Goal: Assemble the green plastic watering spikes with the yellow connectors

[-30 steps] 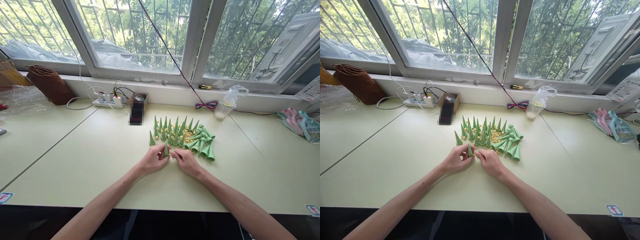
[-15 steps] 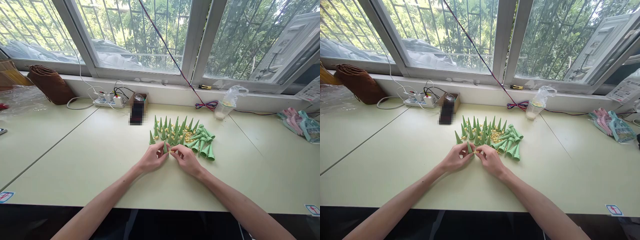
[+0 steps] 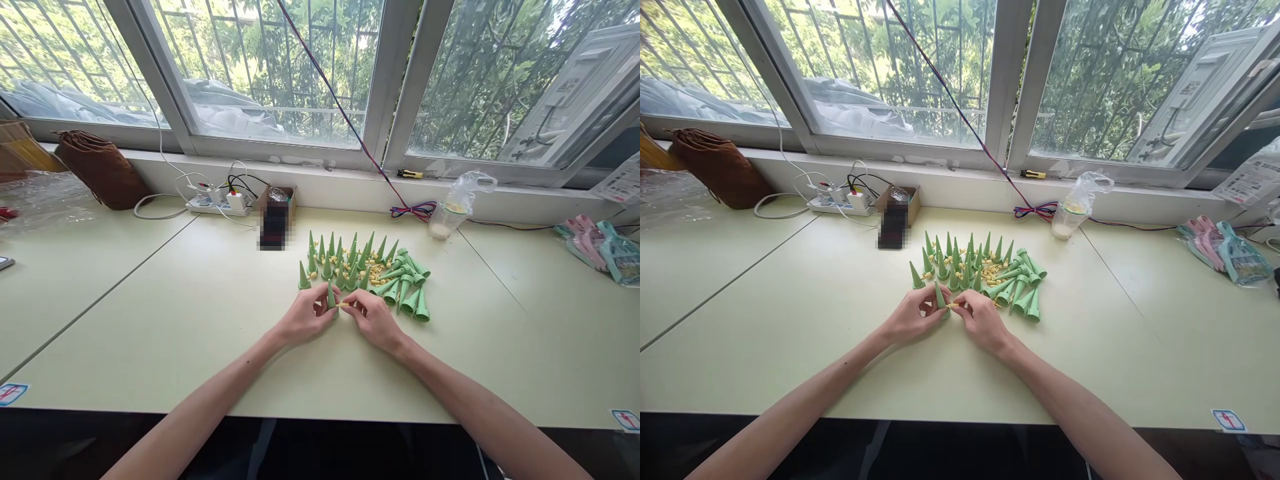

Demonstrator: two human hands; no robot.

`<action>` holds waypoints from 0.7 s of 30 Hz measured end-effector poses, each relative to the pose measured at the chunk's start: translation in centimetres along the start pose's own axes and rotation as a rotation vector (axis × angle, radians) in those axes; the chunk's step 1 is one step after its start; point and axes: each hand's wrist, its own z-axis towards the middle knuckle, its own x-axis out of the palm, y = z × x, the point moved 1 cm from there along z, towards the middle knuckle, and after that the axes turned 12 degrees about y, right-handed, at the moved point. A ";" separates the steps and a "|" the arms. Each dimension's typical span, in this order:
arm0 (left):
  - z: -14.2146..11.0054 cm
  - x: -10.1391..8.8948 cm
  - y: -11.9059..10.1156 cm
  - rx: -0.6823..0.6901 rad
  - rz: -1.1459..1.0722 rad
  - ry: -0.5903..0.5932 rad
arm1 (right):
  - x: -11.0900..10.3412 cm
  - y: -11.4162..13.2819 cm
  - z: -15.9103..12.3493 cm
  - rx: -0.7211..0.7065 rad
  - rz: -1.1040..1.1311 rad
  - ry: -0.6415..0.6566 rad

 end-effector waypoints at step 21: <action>-0.2 0.2 0.0 0.017 0.055 0.018 | 0.2 -0.5 -0.1 0.018 -0.013 0.038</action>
